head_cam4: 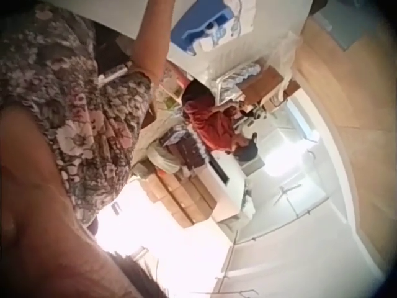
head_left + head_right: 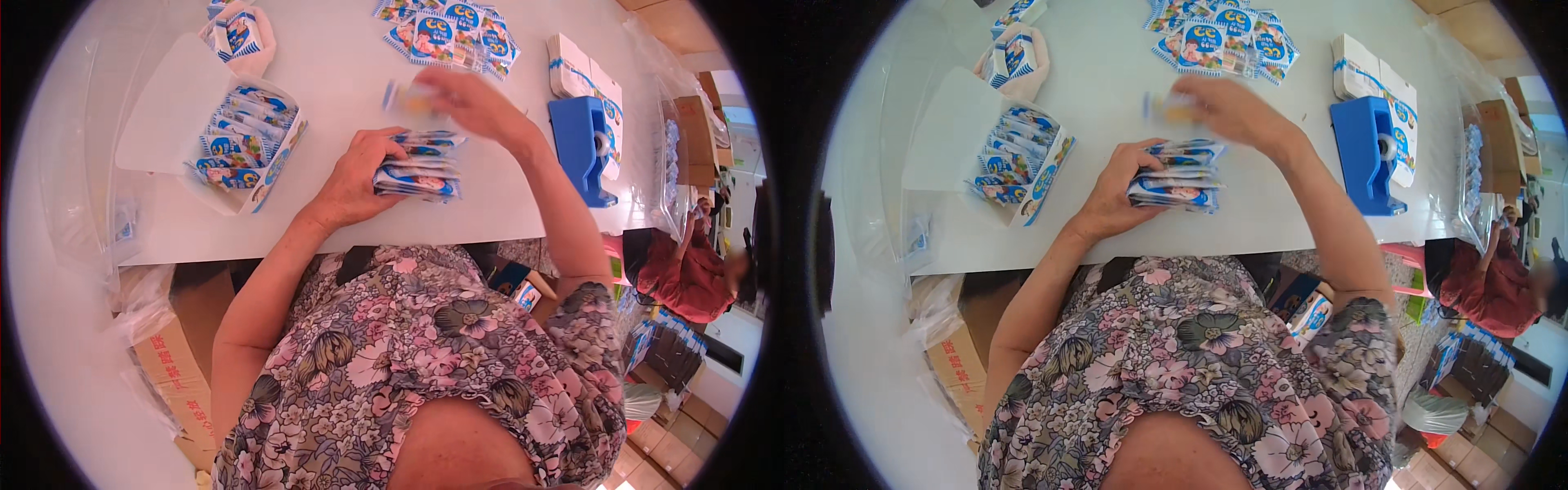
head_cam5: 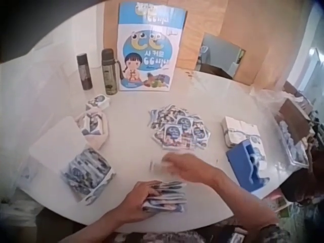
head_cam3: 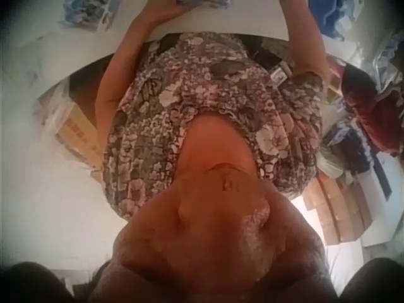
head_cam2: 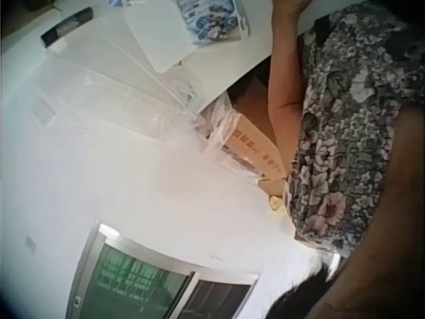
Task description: Packing small product sachets and items into cardboard boxes at a workstation.
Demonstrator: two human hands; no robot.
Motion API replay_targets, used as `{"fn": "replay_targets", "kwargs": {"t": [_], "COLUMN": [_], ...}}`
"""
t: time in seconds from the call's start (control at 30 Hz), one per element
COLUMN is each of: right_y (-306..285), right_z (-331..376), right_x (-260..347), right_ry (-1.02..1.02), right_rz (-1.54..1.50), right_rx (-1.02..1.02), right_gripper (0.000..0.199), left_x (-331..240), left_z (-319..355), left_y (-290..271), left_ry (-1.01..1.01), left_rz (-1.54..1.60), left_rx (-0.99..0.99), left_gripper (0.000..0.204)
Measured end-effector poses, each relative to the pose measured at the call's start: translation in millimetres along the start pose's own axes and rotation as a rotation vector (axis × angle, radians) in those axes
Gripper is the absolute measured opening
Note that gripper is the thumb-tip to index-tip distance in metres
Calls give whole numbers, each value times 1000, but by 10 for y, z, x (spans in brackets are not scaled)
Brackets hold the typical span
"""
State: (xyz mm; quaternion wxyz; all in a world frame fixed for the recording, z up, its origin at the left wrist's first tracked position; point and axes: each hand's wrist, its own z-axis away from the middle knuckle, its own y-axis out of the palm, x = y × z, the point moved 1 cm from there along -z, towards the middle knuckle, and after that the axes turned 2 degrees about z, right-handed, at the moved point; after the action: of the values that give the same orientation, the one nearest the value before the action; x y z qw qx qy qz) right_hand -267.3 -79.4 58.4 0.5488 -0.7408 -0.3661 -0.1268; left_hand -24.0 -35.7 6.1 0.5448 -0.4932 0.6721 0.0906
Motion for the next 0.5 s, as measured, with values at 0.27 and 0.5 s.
{"fn": "replay_targets", "kwargs": {"t": [0.27, 0.5], "right_y": [35, -10], "right_z": [83, 577], "right_x": [1059, 713], "right_ry": [44, 120], "right_rz": [467, 290], "right_rx": [923, 485], "right_gripper": [80, 93], "left_x": [123, 43], "left_z": [80, 111], "left_y": [69, 10], "left_ry": [-28, -154], "left_rz": [-31, 191], "left_rx": [-163, -90], "left_gripper": [86, 131]}}
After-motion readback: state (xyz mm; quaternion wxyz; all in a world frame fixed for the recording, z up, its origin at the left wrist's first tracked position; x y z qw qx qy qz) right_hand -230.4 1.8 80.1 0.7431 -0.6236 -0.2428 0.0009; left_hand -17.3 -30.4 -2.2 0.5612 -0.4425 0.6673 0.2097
